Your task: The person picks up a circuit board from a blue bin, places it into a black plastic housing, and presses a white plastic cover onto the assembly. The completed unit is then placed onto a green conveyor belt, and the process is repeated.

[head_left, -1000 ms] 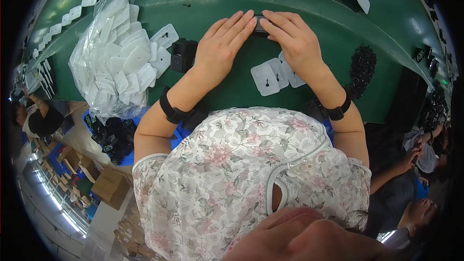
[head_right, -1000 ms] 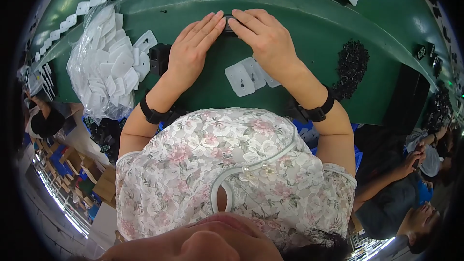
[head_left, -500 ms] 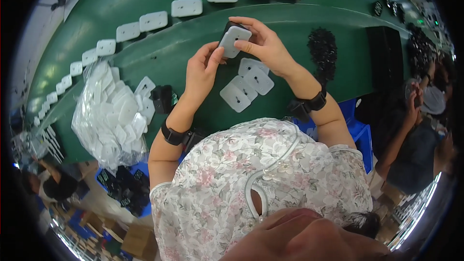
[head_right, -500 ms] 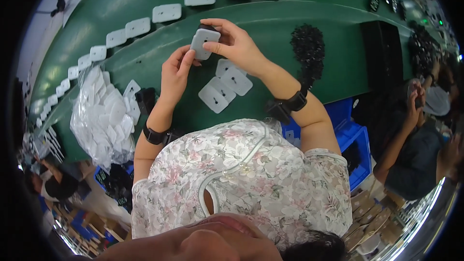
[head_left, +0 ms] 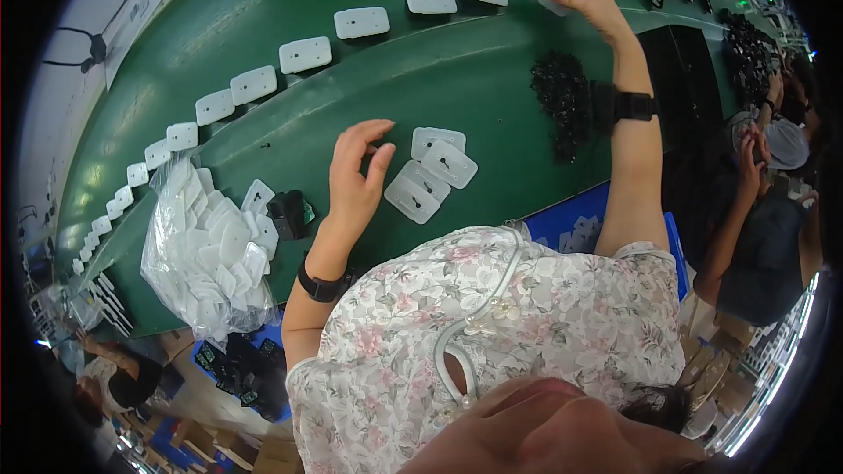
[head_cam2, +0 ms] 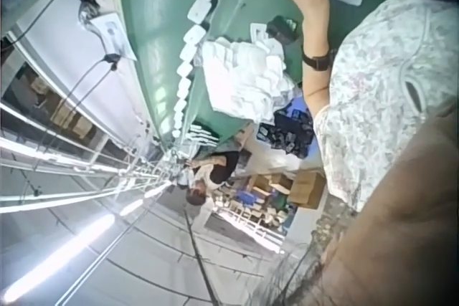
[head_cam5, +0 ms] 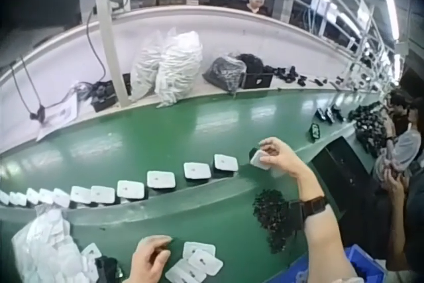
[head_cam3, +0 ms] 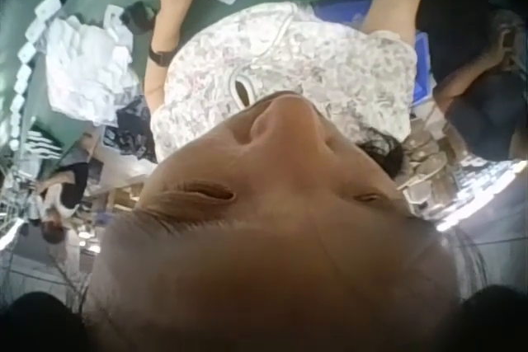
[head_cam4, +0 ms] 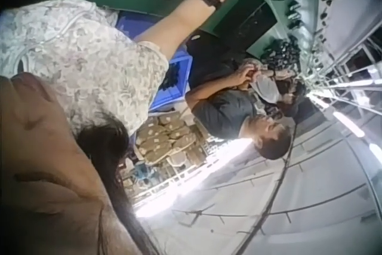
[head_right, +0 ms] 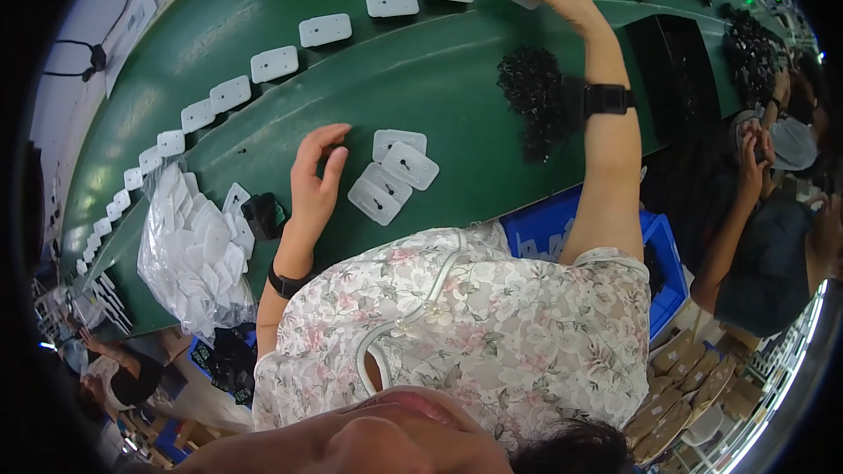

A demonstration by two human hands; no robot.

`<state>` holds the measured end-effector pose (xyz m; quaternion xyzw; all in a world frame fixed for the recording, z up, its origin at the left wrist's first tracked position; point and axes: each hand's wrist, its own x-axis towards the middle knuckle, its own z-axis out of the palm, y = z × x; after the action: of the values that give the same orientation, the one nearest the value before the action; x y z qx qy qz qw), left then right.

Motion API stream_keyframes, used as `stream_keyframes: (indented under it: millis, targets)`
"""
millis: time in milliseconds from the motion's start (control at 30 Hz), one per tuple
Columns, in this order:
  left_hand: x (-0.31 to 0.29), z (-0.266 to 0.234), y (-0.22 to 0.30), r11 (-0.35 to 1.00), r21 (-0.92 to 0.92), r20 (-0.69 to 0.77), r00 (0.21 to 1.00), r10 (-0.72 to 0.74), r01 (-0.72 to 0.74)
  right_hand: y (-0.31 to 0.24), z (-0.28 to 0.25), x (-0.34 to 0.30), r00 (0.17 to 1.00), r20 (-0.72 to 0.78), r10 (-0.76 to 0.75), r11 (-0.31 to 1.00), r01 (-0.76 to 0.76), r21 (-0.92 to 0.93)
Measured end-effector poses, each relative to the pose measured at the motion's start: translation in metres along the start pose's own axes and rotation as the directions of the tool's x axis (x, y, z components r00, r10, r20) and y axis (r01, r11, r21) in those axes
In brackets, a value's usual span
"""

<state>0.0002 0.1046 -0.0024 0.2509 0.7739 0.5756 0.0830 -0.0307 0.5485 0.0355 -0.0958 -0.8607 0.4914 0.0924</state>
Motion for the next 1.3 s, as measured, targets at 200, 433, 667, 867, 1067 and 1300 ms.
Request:
stream_keyframes:
  millis: [200, 433, 667, 867, 1067, 1300]
  targets:
    - [-0.021, -0.006, 0.009, 0.934, 0.269, 0.161, 0.967, 0.199, -0.237, 0.016, -0.001, 0.043, 0.927, 0.363, 0.090, 0.994, -0.062, -0.086]
    - [-0.044, -0.010, 0.008, 0.822, 0.435, 0.327, 0.916, 0.235, -0.366, 0.027, 0.013, 0.061, 0.906, 0.404, 0.130, 0.982, -0.061, -0.179]
    - [-0.065, 0.001, 0.009, 0.753, 0.541, 0.345, 0.915, 0.207, -0.374, -0.012, 0.017, 0.041, 0.954, 0.206, 0.216, 0.976, -0.207, -0.065]
    - [-0.079, -0.004, -0.003, 0.745, 0.597, 0.260, 0.950, 0.171, -0.298, 0.048, -0.038, 0.047, 0.893, -0.449, 0.014, 0.890, -0.216, -0.401]
    - [-0.097, -0.023, -0.016, 0.729, 0.664, 0.064, 0.984, 0.167, -0.167, 0.095, -0.109, 0.055, 0.648, -0.761, 0.026, 0.524, -0.657, -0.542]
    - [-0.097, -0.022, -0.023, 0.705, 0.653, 0.111, 0.955, 0.275, -0.279, 0.066, -0.184, 0.053, 0.513, -0.792, 0.332, 0.438, -0.827, -0.352]
